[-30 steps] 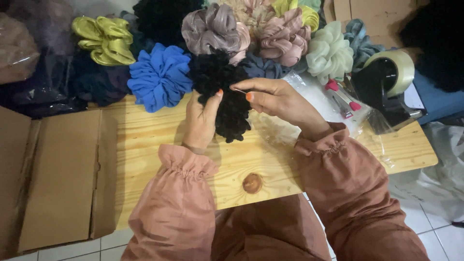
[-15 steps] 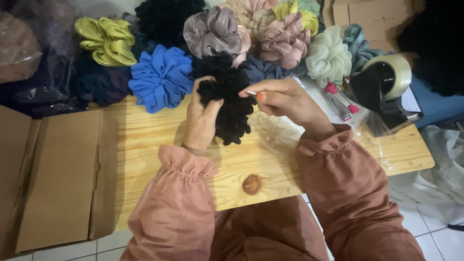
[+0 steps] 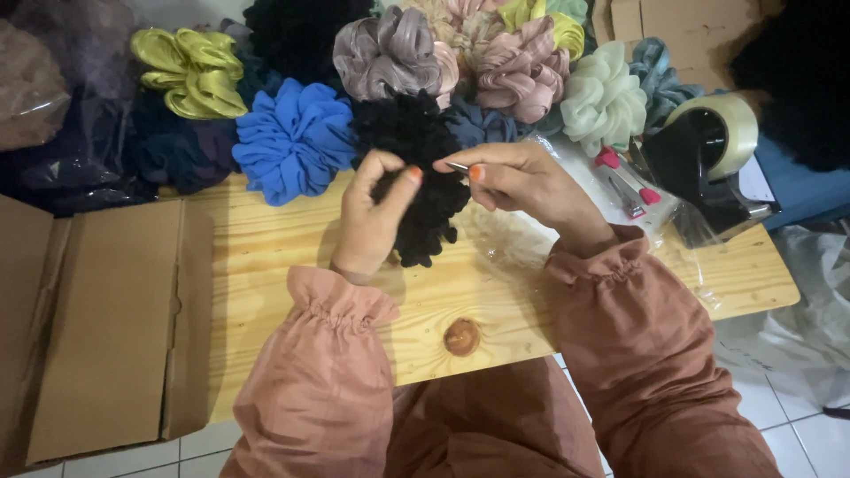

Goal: Assembling fabric scrunchies using a small tool and packing them into a cardboard box

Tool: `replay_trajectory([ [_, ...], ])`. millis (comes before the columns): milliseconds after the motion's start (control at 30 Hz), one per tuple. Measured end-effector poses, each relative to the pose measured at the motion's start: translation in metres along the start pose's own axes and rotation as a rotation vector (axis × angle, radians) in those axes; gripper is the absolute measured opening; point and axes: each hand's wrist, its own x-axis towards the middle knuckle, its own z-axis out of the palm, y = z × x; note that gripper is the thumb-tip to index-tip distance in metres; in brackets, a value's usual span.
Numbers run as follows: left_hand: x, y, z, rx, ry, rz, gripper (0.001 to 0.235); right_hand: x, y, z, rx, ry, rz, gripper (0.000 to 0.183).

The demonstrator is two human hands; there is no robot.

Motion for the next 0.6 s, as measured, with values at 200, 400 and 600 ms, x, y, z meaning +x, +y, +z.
replay_trajectory([
  [200, -0.001, 0.013, 0.006, 0.210, -0.017, 0.029, 0.029, -0.001, 0.000, 0.004, 0.013, -0.007, -0.022, 0.031],
  [400, -0.005, 0.010, 0.008, 0.209, -0.017, 0.000, 0.040, 0.003, 0.007, 0.004, -0.120, -0.008, -0.049, 0.025],
  [600, 0.000, 0.015, 0.008, 0.209, -0.011, -0.018, 0.041, 0.003, 0.003, 0.007, -0.127, -0.001, -0.016, 0.027],
])
